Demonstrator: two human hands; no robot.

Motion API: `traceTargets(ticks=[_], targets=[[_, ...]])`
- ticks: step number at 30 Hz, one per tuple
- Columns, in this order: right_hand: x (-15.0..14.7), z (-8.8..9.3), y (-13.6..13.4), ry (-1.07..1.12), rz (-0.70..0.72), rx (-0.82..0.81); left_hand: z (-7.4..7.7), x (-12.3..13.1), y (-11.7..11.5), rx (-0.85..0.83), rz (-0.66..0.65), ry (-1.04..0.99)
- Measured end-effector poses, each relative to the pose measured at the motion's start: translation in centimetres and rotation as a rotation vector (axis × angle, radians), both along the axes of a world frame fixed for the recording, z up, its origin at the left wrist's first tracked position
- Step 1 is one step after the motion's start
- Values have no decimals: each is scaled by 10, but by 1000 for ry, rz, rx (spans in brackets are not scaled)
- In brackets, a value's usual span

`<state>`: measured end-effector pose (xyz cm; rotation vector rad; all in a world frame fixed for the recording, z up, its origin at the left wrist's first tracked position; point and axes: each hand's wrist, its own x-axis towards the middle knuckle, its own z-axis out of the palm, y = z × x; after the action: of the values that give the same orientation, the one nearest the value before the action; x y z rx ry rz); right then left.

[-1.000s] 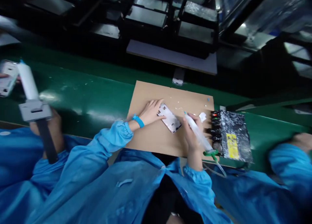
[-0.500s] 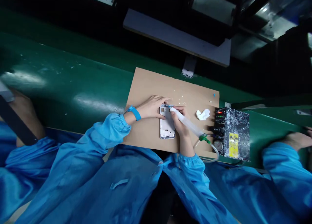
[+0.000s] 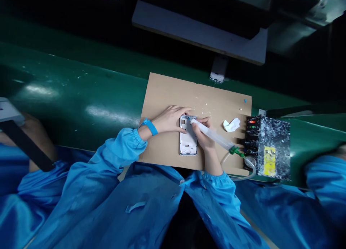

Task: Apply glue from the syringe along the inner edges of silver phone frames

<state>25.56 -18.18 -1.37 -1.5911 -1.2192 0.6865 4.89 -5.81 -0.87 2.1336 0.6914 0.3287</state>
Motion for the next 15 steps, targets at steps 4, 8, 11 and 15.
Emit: traceTargets(ticks=[4,8,11,15], targets=[[-1,-1,0,8,0,-3,0,0,0,-3,-6,6],[-2,-1,-1,-15,-7,6,-2,0,0,3,-12,8],[-1,-1,-1,-42,-7,28,-3,0,1,10,-12,5],[1,-3,0,-59,-6,50,-3,0,1,8,-10,-1]])
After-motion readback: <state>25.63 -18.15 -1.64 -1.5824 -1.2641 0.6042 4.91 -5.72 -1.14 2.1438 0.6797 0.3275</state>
